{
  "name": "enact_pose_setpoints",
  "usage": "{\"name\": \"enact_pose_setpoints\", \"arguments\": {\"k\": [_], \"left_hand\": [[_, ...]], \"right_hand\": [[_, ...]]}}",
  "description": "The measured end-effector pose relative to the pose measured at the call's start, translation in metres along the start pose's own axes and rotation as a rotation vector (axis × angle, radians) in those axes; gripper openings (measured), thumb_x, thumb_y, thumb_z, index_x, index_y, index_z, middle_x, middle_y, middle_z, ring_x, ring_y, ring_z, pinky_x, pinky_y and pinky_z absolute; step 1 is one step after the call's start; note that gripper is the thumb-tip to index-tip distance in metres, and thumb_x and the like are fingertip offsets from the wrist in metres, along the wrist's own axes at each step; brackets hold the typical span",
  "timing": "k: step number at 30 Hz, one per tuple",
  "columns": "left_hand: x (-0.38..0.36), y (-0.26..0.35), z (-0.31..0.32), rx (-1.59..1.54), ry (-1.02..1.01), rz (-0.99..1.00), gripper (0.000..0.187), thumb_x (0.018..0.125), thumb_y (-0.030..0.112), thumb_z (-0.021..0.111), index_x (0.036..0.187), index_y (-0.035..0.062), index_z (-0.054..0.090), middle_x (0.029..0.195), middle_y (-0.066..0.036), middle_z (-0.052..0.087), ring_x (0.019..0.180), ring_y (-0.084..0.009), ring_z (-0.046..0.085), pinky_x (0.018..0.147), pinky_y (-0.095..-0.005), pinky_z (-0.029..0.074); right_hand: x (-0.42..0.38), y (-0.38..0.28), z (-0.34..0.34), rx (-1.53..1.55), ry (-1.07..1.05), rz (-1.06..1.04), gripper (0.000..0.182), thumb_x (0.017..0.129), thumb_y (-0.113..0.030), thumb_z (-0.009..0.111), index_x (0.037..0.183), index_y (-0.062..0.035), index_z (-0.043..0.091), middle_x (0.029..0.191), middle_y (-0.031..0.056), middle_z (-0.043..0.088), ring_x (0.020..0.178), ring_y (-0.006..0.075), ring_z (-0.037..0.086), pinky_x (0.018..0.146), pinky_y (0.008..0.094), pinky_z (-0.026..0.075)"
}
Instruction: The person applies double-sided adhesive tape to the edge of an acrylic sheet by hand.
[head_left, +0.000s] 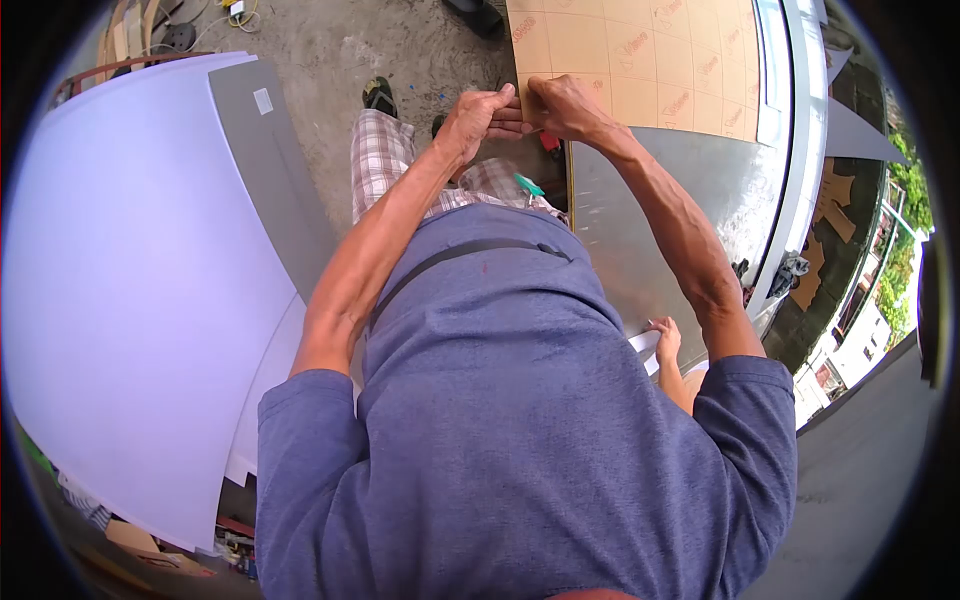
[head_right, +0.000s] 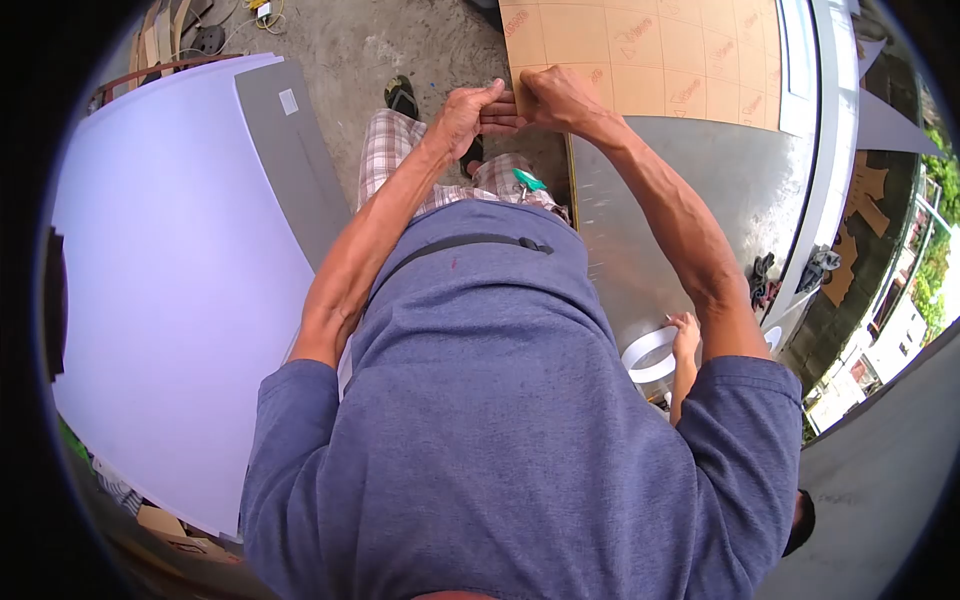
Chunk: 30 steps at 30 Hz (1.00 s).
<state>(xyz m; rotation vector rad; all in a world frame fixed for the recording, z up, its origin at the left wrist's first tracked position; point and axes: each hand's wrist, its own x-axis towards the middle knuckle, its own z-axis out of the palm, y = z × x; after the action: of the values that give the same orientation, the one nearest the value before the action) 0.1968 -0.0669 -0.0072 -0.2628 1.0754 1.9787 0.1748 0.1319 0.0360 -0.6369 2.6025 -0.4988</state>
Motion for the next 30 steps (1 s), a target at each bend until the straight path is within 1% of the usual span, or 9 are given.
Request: {"name": "enact_pose_setpoints", "arguments": {"k": [7, 10, 13, 16, 19, 22, 25, 27, 30], "left_hand": [[0.004, -0.002, 0.007, -0.016, 0.069, 0.028, 0.052, 0.103, 0.037, 0.049, 0.116, -0.0115, 0.061, 0.102, -0.021, 0.071, 0.09, -0.0253, 0.072, 0.081, -0.035, 0.059], [0.004, -0.01, 0.005, -0.013, 0.108, 0.05, 0.051, 0.103, 0.037, 0.049, 0.114, -0.0112, 0.062, 0.101, -0.021, 0.071, 0.088, -0.0247, 0.072, 0.08, -0.0349, 0.06], [0.01, -0.009, 0.009, -0.047, 0.118, 0.074, 0.05, 0.103, 0.036, 0.049, 0.114, -0.0113, 0.062, 0.101, -0.021, 0.071, 0.086, -0.025, 0.072, 0.079, -0.035, 0.06], [0.004, -0.012, 0.01, -0.101, 0.15, 0.09, 0.05, 0.103, 0.035, 0.049, 0.114, -0.0117, 0.061, 0.101, -0.021, 0.071, 0.085, -0.0256, 0.072, 0.079, -0.0354, 0.06], [0.002, -0.013, 0.008, -0.107, 0.158, 0.103, 0.051, 0.103, 0.036, 0.05, 0.114, -0.012, 0.061, 0.102, -0.021, 0.071, 0.086, -0.0258, 0.072, 0.079, -0.0359, 0.06], [0.004, -0.015, 0.007, -0.155, 0.145, 0.117, 0.052, 0.102, 0.037, 0.05, 0.113, -0.0119, 0.062, 0.101, -0.021, 0.071, 0.086, -0.0258, 0.072, 0.078, -0.0365, 0.059], [0.004, -0.015, 0.006, -0.223, 0.147, 0.095, 0.051, 0.102, 0.037, 0.051, 0.11, -0.0116, 0.064, 0.096, -0.019, 0.072, 0.083, -0.0251, 0.072, 0.076, -0.0364, 0.06], [0.004, -0.019, 0.008, -0.281, 0.158, 0.087, 0.05, 0.101, 0.036, 0.052, 0.104, -0.011, 0.067, 0.089, -0.018, 0.072, 0.078, -0.0239, 0.072, 0.073, -0.0351, 0.06], [0.008, -0.022, 0.007, -0.28, 0.141, 0.087, 0.05, 0.101, 0.036, 0.052, 0.102, -0.0112, 0.067, 0.086, -0.017, 0.072, 0.078, -0.0237, 0.072, 0.073, -0.0353, 0.06]], "right_hand": [[0.003, 0.004, -0.007, 0.057, -0.021, 0.037, 0.021, 0.071, -0.012, 0.072, 0.083, 0.0024, 0.064, 0.077, 0.0251, 0.066, 0.077, 0.0412, 0.067, 0.068, 0.0472, 0.053], [0.011, 0.008, -0.007, 0.043, -0.065, 0.018, 0.023, 0.072, -0.016, 0.073, 0.082, 0.0028, 0.063, 0.077, 0.0244, 0.066, 0.076, 0.0412, 0.067, 0.067, 0.0476, 0.053], [0.007, 0.009, -0.007, -0.062, -0.038, -0.021, 0.027, 0.075, -0.021, 0.074, 0.08, 0.0026, 0.062, 0.075, 0.0234, 0.066, 0.074, 0.0409, 0.066, 0.066, 0.0478, 0.051], [0.009, 0.011, -0.01, 0.021, -0.086, -0.002, 0.028, 0.077, -0.023, 0.074, 0.08, 0.0022, 0.061, 0.073, 0.0226, 0.065, 0.073, 0.0406, 0.065, 0.065, 0.0475, 0.05], [0.011, 0.007, -0.016, -0.01, -0.102, -0.154, 0.03, 0.079, -0.025, 0.073, 0.079, 0.0021, 0.061, 0.072, 0.022, 0.064, 0.072, 0.0397, 0.065, 0.065, 0.0469, 0.05], [0.014, 0.006, -0.021, -0.065, -0.14, -0.184, 0.031, 0.079, -0.028, 0.073, 0.08, 0.0007, 0.063, 0.072, 0.0208, 0.065, 0.071, 0.0388, 0.066, 0.064, 0.0462, 0.051], [0.019, 0.005, -0.018, -0.034, -0.184, -0.07, 0.03, 0.079, -0.031, 0.073, 0.082, -0.0023, 0.067, 0.071, 0.0179, 0.067, 0.068, 0.0365, 0.067, 0.062, 0.0452, 0.052], [0.017, 0.005, -0.016, -0.03, -0.171, -0.063, 0.029, 0.079, -0.033, 0.074, 0.083, -0.0046, 0.069, 0.071, 0.0158, 0.068, 0.066, 0.035, 0.067, 0.061, 0.0446, 0.052], [0.016, 0.008, -0.013, -0.042, -0.138, -0.068, 0.03, 0.078, -0.036, 0.074, 0.084, -0.0065, 0.07, 0.07, 0.0136, 0.069, 0.065, 0.0332, 0.068, 0.06, 0.0443, 0.052]]}}
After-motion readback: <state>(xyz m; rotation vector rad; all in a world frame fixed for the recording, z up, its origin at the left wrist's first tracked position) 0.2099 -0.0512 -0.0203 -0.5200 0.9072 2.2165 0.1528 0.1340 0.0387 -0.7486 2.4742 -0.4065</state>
